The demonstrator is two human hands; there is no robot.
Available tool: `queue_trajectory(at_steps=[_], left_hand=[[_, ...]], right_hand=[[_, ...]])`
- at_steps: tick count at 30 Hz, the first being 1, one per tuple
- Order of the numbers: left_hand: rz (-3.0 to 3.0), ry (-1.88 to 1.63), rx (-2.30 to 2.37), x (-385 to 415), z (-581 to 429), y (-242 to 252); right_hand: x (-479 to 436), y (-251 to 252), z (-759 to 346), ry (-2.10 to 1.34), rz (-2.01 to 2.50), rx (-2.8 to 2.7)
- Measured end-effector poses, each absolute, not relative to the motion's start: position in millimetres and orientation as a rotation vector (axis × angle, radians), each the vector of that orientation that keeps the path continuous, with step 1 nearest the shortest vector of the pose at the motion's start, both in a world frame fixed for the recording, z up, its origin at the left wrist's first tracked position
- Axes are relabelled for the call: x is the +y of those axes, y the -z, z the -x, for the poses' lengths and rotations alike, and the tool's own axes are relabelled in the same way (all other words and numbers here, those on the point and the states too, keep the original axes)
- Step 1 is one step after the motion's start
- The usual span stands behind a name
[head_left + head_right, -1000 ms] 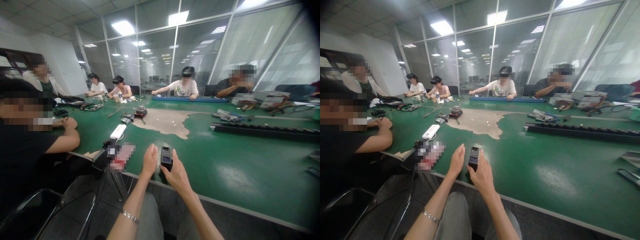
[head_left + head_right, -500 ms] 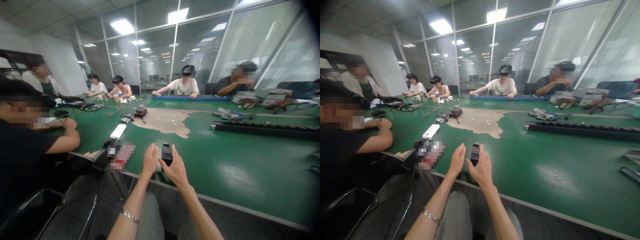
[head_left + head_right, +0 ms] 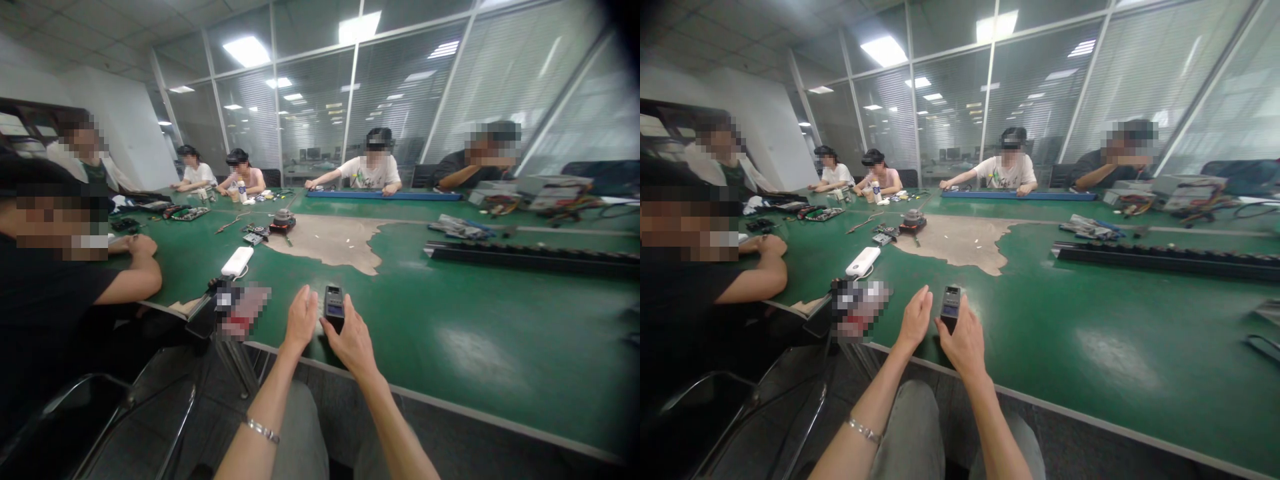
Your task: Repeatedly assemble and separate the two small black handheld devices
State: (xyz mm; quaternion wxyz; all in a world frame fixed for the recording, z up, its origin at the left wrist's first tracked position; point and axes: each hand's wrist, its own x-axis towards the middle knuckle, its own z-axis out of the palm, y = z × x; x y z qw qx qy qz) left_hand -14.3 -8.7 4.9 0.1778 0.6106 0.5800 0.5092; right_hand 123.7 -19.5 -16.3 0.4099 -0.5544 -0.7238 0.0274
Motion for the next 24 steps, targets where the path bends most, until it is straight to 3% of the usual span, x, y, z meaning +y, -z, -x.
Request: queue_trajectory(at_steps=[15,24], left_hand=[[-1.738,-1.463,1.637,-7.9,13.4,-3.9],[-1.742,-1.481,1.633,-6.0,13.0,-1.3]], right_hand=[[-26.2,11.4,-120.8,-0.101,1.413,-1.769],[-32.9,-23.2,-135.4,-0.235,1.409,-1.577]])
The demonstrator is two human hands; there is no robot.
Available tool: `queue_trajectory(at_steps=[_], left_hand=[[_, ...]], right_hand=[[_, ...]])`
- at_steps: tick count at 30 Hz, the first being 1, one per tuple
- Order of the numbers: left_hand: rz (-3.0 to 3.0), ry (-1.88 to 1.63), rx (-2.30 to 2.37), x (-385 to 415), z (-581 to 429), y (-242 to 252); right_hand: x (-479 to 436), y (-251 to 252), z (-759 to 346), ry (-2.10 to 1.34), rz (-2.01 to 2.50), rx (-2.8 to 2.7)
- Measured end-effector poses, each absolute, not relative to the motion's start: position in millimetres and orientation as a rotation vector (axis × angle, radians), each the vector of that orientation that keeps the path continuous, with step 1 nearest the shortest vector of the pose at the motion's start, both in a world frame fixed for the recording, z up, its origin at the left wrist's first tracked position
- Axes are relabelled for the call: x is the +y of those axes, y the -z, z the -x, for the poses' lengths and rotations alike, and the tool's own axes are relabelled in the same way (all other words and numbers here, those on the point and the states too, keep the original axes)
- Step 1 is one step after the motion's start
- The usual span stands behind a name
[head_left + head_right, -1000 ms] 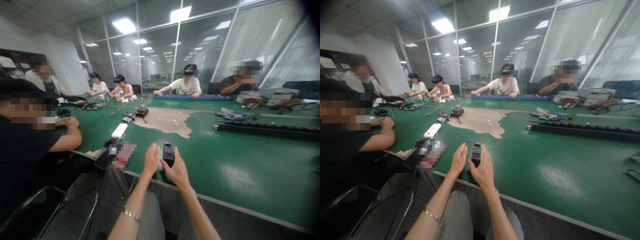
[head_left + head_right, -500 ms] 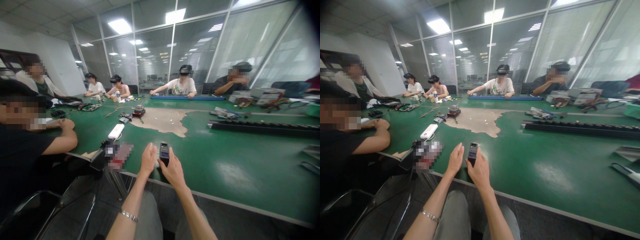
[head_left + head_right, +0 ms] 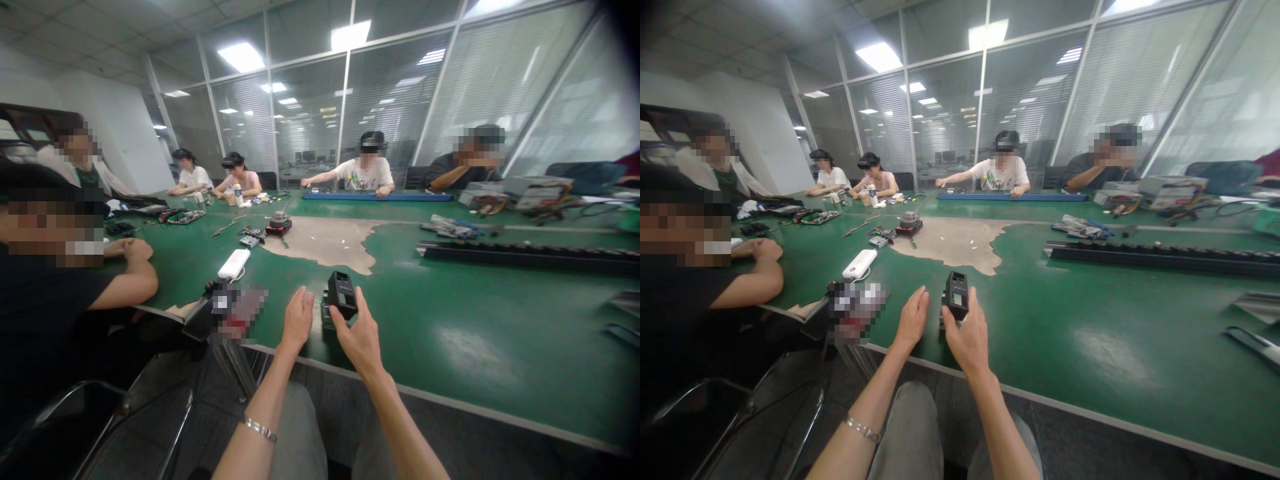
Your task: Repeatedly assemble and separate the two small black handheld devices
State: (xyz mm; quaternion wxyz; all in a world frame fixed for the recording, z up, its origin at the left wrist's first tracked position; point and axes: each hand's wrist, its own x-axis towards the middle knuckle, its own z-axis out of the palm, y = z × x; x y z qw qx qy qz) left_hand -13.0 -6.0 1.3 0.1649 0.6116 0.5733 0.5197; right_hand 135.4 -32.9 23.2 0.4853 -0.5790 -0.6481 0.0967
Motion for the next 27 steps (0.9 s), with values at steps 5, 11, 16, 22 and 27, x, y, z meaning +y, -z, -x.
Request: queue_trajectory(at_steps=[5,11,16,22,27], left_hand=[[-1.734,-1.461,1.648,-6.4,11.9,-1.8],[-1.725,-1.456,1.637,-7.5,11.2,-2.9],[-1.744,-1.451,1.647,-8.0,10.6,-2.3],[-1.745,-1.447,1.647,-7.6,10.3,-2.3],[-1.712,-1.457,1.633,-7.6,10.7,-3.2]], right_hand=[[-27.2,-9.3,-172.2,-0.163,1.499,-1.579],[-26.7,8.3,-192.1,-0.166,1.583,-1.586],[-28.4,6.5,-191.3,-0.221,1.612,-1.605],[-26.6,12.7,-194.1,-0.163,1.605,-1.691],[-24.2,19.1,-194.6,-0.087,1.591,-1.745]])
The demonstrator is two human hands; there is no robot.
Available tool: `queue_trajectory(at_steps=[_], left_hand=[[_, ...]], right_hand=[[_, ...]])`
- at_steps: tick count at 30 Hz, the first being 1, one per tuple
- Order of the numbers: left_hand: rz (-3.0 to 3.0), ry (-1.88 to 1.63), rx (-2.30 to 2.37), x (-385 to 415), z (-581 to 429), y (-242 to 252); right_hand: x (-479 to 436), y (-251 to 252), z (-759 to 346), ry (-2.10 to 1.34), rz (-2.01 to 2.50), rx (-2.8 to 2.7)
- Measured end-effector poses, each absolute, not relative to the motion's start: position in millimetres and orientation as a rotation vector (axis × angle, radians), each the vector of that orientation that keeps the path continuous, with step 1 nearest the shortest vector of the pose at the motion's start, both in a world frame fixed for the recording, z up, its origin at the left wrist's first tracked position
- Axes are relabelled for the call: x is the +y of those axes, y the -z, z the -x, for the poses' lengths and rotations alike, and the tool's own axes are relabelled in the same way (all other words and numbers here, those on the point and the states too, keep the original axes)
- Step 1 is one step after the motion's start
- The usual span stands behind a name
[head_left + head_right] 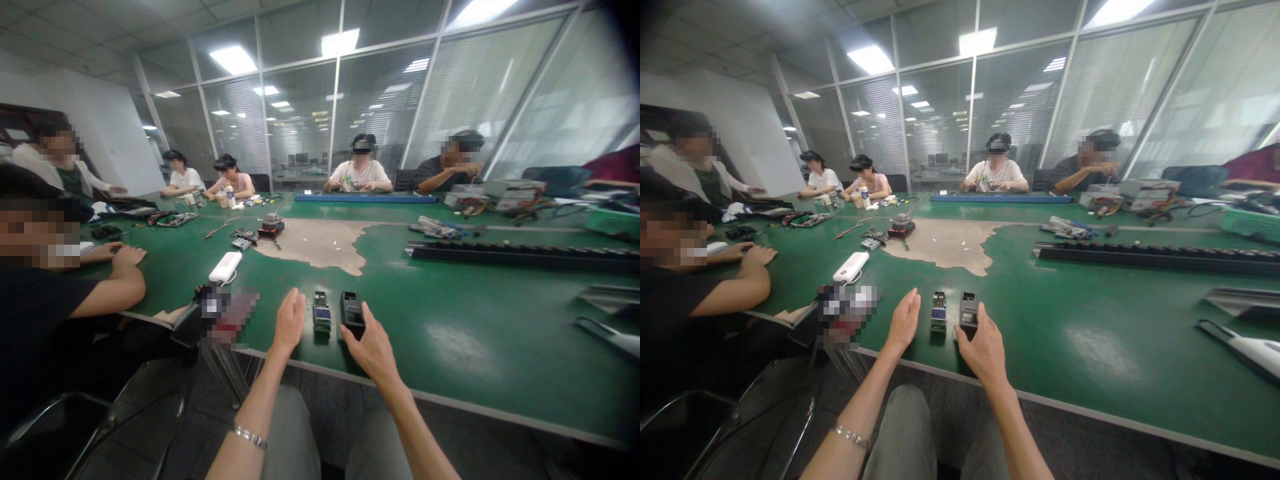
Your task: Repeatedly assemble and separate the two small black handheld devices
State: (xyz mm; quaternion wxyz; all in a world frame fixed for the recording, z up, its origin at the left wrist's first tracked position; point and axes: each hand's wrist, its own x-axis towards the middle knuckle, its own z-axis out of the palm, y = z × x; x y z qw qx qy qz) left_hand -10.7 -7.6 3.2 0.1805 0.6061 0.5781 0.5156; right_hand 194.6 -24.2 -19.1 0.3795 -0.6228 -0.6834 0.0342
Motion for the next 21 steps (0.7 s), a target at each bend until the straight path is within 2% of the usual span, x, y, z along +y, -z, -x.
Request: queue_trajectory(at_steps=[15,21], left_hand=[[-1.723,-1.460,1.616,-8.2,13.3,-3.4],[-1.712,-1.468,1.609,-7.3,13.2,-3.1]], right_hand=[[-27.6,15.4,-188.8,-0.026,1.553,-1.763],[-31.7,0.4,-185.3,-0.117,1.608,-1.643]])
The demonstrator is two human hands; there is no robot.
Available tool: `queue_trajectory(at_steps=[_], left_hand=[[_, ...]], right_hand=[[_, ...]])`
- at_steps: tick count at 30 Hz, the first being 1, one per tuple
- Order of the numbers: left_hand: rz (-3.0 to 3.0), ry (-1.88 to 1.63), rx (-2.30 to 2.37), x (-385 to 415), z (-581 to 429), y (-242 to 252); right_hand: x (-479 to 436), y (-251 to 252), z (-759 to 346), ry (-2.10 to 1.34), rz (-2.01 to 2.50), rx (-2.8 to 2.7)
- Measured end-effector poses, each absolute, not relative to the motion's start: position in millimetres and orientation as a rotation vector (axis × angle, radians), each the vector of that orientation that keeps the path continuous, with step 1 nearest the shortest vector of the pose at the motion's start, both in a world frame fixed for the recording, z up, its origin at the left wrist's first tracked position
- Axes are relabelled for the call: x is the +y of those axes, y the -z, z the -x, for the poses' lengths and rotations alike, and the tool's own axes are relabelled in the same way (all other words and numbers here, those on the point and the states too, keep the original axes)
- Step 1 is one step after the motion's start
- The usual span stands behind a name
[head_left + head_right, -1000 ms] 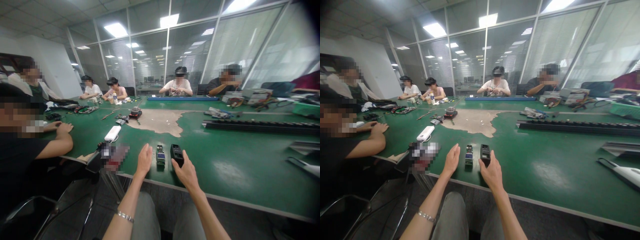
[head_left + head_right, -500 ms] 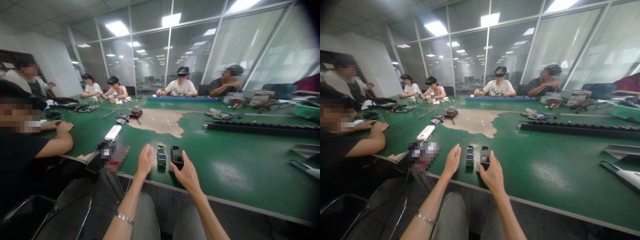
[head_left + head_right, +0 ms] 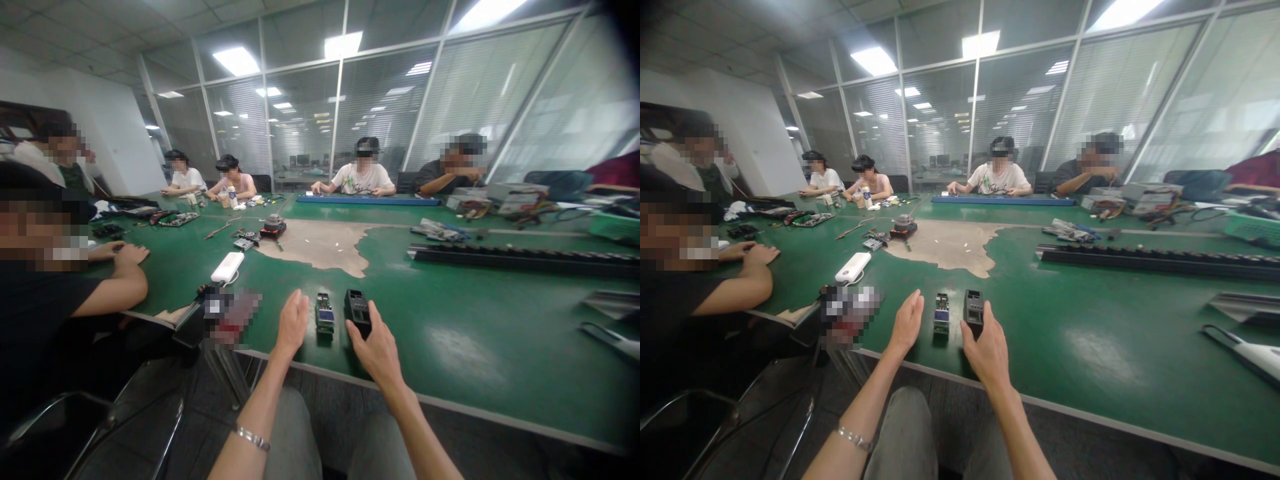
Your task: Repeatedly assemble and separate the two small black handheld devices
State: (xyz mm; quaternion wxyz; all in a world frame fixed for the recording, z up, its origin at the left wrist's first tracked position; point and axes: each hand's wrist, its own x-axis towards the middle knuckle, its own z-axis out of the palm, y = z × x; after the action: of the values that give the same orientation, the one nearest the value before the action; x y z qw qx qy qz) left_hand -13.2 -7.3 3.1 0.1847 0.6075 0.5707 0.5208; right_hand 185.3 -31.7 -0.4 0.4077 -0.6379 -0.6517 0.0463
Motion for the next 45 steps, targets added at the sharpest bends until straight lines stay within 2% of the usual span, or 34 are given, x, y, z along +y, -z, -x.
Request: queue_trajectory(at_steps=[9,31,39,45], left_hand=[[-1.748,-1.459,1.633,-5.6,13.0,-0.8],[-1.750,-1.459,1.628,-6.1,14.4,-1.9],[-1.756,-1.461,1.601,-5.4,13.8,-1.2],[-1.779,-1.447,1.623,-6.4,12.9,-4.0]], right_hand=[[-34.1,-34.5,-143.4,-0.121,1.445,-1.731],[-27.2,-16.7,-121.2,0.113,1.423,-1.878],[-36.0,-38.6,-121.1,0.074,1.581,-1.975],[-41.5,-19.0,-125.1,0.034,1.608,-1.965]])
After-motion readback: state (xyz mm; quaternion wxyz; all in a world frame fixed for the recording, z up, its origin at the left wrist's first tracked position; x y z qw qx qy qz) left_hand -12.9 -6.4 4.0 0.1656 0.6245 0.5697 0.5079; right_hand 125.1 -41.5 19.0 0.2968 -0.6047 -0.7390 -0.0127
